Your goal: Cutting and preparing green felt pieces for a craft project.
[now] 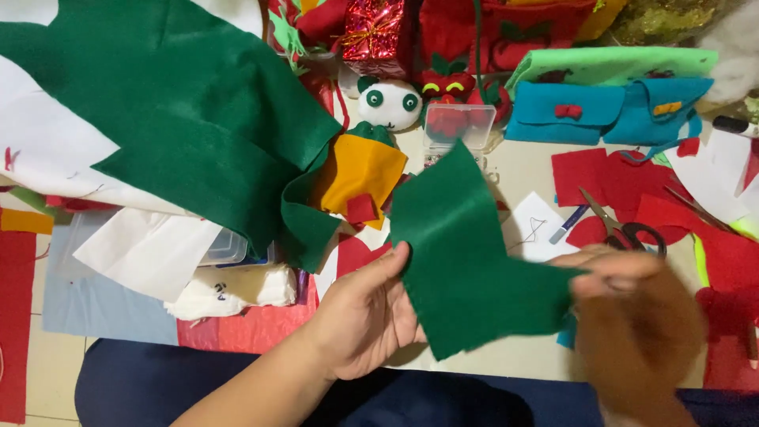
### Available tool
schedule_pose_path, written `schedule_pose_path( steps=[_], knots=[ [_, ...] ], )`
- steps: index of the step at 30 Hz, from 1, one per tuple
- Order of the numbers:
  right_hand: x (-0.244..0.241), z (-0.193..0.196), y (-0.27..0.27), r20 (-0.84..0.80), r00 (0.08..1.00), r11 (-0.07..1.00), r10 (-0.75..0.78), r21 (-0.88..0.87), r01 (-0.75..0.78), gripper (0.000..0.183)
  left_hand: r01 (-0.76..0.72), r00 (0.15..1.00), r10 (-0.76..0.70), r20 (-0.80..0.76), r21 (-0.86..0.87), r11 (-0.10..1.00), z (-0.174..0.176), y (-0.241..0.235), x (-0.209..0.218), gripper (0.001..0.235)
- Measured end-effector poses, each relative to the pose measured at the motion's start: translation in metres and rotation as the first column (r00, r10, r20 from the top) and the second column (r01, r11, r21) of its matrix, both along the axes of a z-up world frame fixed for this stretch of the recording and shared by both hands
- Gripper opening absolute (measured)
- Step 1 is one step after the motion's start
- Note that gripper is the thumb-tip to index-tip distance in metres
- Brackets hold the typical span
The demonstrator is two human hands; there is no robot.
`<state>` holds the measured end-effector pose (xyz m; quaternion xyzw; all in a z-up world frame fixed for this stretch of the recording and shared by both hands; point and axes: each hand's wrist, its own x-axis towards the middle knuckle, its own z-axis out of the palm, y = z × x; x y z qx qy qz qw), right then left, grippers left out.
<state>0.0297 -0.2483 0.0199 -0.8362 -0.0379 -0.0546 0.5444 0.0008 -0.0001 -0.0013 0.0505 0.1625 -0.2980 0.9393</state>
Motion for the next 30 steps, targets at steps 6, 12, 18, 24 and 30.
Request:
schedule_pose_path(
  steps=[6,12,18,24,30],
  knots=[
    [-0.009,0.018,-0.008,-0.332,0.928,0.904,-0.172,0.320,0.282,0.028,-0.114,0.988,0.103,0.112,0.099,0.989,-0.003,-0.011,-0.001,0.057],
    [-0.016,0.012,0.007,-0.224,0.946,0.854,0.234,0.513,-0.090,0.011,-0.126,0.986,0.114,0.124,0.097,0.987,0.002,-0.022,-0.005,0.063],
    [-0.013,0.019,0.022,-0.097,0.987,0.956,0.125,-0.255,-0.146,0.023,-0.156,0.979,0.142,0.149,0.086,0.984,0.009,-0.019,-0.006,0.064],
    [-0.012,0.018,0.028,-0.065,0.992,0.974,0.104,-0.197,-0.114,0.022,-0.164,0.977,0.150,0.154,0.086,0.983,0.012,-0.019,-0.008,0.065],
    [-0.014,0.017,0.028,-0.097,0.992,0.988,0.081,-0.120,-0.093,0.021,-0.151,0.979,0.137,0.152,0.086,0.985,0.010,-0.020,-0.009,0.067]
  ],
)
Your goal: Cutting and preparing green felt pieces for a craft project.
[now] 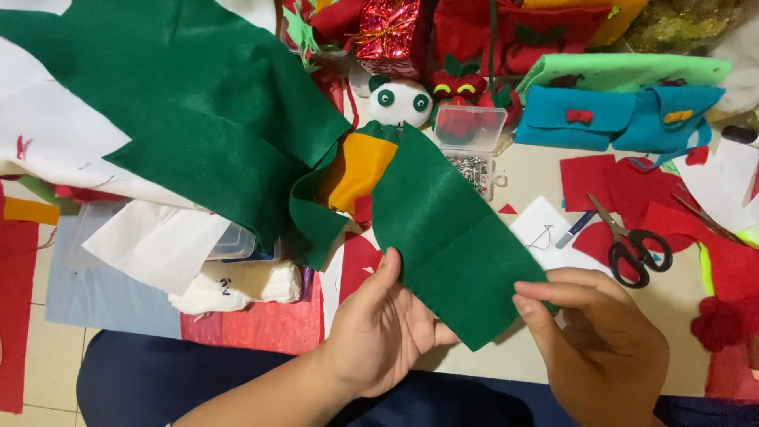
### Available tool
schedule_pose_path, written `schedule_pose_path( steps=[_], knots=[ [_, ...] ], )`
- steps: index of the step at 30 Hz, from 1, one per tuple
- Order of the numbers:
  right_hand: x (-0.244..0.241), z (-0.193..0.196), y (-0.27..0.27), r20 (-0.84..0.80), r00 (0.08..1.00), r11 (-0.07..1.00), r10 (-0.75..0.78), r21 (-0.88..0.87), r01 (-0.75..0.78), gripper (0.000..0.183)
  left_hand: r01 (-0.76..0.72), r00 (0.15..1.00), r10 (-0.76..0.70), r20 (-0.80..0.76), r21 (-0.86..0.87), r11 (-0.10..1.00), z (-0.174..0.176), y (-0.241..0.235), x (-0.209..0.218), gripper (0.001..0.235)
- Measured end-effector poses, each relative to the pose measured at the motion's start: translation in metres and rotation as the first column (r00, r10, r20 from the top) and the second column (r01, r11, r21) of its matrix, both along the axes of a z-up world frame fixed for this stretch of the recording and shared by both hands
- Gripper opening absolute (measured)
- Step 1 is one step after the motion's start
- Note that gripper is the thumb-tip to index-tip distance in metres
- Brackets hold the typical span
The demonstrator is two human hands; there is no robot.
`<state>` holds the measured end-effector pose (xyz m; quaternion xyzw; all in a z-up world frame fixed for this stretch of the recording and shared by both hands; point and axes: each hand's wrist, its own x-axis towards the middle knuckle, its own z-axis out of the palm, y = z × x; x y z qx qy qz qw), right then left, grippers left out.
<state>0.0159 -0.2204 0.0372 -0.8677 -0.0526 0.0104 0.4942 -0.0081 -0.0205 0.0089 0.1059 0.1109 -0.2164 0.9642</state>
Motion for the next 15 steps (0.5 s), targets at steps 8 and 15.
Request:
schedule_pose_path(
  steps=[8,15],
  knots=[
    [0.0011,-0.0048,-0.0059,0.030,0.998,0.995,0.048,-0.090,-0.045,0.023,0.002,1.000,-0.002,0.017,-0.001,1.000,-0.0058,-0.0002,-0.0034,0.066],
    [0.0019,-0.0018,-0.0073,0.006,0.999,0.997,0.037,-0.069,-0.036,0.025,0.011,1.000,-0.008,-0.019,0.196,0.981,-0.0090,0.0002,-0.0074,0.055]
  ],
)
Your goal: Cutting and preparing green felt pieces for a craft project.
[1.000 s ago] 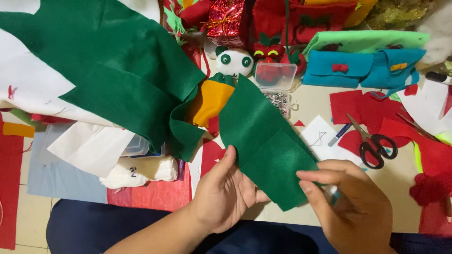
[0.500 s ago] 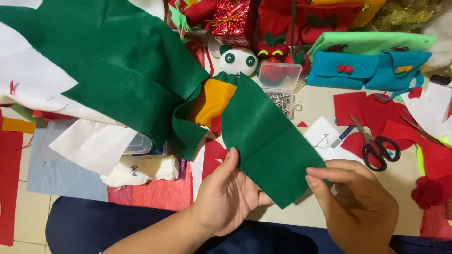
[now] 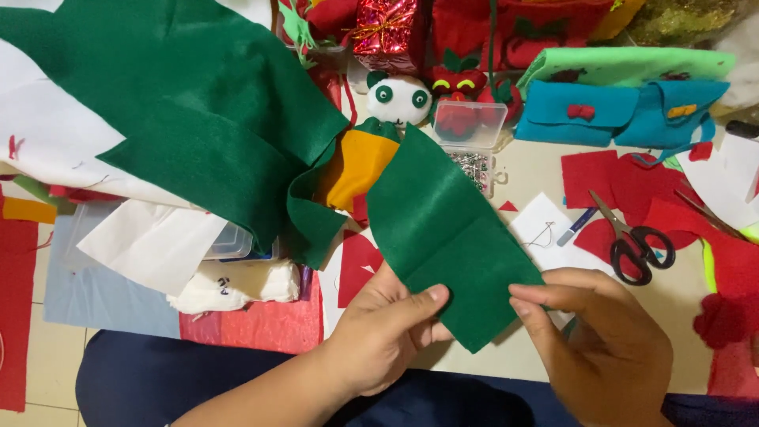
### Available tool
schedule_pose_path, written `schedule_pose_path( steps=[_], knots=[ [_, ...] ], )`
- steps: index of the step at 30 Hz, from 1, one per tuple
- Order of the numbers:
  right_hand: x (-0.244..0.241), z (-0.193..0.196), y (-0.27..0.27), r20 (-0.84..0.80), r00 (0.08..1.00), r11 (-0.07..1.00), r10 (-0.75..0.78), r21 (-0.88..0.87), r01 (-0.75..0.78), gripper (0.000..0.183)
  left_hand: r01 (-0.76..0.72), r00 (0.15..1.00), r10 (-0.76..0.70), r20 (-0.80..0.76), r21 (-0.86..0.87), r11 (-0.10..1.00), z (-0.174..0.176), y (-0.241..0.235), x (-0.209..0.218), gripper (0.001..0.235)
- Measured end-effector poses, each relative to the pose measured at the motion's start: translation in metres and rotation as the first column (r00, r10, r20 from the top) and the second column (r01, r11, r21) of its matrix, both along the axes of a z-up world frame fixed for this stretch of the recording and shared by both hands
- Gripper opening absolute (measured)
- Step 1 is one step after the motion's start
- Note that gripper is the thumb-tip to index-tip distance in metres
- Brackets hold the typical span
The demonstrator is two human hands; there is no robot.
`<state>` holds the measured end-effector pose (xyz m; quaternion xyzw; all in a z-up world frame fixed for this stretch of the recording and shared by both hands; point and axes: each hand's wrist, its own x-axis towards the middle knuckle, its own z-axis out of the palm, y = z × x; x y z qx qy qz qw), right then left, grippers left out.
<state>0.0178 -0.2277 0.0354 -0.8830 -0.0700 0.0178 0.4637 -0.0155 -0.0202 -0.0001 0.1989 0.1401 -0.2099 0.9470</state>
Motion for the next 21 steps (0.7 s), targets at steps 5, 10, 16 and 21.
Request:
schedule_pose_path(
  steps=[5,10,16,21],
  knots=[
    [0.006,-0.003,-0.015,0.020,1.000,0.992,0.019,0.125,-0.021,0.030,-0.034,0.999,0.035,0.015,-0.055,0.998,-0.004,0.004,0.003,0.046],
    [0.007,-0.019,-0.034,-0.101,0.993,0.960,0.054,0.279,-0.024,0.051,-0.049,0.998,0.049,0.041,-0.001,0.999,-0.004,0.009,0.004,0.042],
    [0.001,-0.035,-0.026,-0.480,0.875,0.798,0.065,0.552,0.243,0.040,0.007,0.997,-0.005,0.075,-0.028,1.000,-0.012,0.004,-0.004,0.036],
    [0.001,-0.040,-0.028,-0.396,0.916,0.695,0.057,0.675,0.249,0.033,0.044,0.996,-0.044,0.081,0.012,0.999,-0.016,0.004,-0.007,0.035]
  ],
)
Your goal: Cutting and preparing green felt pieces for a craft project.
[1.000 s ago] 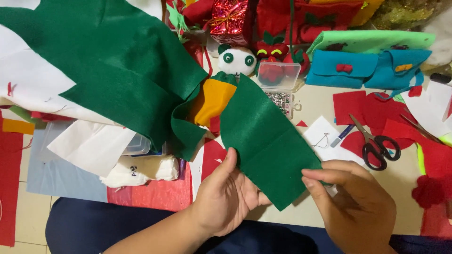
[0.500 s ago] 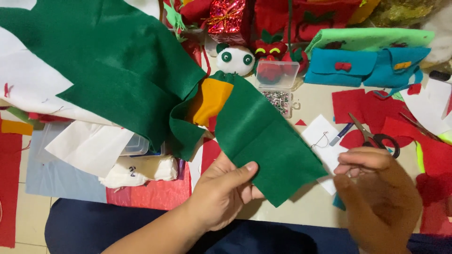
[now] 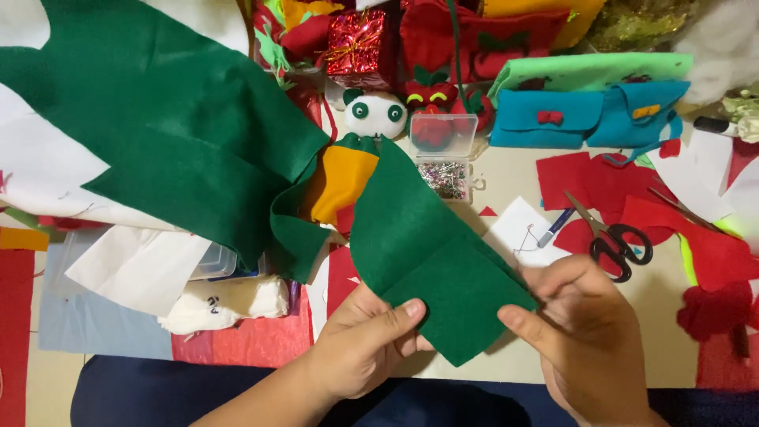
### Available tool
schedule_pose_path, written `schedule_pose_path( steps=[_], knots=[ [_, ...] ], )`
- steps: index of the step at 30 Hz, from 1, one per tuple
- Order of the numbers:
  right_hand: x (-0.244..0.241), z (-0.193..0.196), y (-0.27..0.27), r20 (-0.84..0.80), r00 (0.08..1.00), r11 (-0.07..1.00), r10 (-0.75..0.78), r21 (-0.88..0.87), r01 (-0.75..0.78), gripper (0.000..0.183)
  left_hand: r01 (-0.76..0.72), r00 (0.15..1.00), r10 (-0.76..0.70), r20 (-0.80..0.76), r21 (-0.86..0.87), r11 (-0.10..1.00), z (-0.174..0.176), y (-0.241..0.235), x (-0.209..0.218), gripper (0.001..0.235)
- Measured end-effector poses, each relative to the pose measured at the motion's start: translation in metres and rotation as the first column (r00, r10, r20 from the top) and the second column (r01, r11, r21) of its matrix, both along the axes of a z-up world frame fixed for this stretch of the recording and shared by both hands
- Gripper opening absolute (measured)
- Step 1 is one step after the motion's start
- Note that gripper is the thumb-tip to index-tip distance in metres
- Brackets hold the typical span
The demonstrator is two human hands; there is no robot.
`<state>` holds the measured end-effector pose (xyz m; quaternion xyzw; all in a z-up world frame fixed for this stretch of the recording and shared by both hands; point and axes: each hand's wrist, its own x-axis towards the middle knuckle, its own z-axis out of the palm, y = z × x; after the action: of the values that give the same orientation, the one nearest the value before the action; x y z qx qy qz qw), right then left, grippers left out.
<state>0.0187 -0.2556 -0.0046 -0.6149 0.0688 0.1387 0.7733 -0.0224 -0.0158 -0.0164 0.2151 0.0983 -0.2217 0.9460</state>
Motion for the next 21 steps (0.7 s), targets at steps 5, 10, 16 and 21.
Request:
schedule_pose_path(
  steps=[5,10,16,21],
  knots=[
    [0.003,0.004,-0.004,0.027,1.000,0.990,-0.015,0.142,0.011,0.046,-0.016,1.000,0.018,-0.021,0.079,0.997,-0.004,0.000,-0.004,0.025],
    [0.004,0.016,0.001,0.108,0.994,0.837,0.019,-0.545,0.043,0.030,-0.068,0.998,0.069,0.006,-0.137,0.988,-0.002,-0.001,-0.001,0.046],
    [0.007,0.030,0.007,0.244,0.964,0.925,0.107,-0.379,-0.007,0.021,-0.101,0.992,0.081,-0.098,-0.223,0.970,0.017,0.007,0.010,0.049],
    [0.016,0.050,0.018,0.524,0.678,0.562,0.516,-0.804,0.194,0.046,-0.009,0.989,0.007,-0.146,-0.010,1.000,0.019,0.005,0.012,0.043]
  ],
)
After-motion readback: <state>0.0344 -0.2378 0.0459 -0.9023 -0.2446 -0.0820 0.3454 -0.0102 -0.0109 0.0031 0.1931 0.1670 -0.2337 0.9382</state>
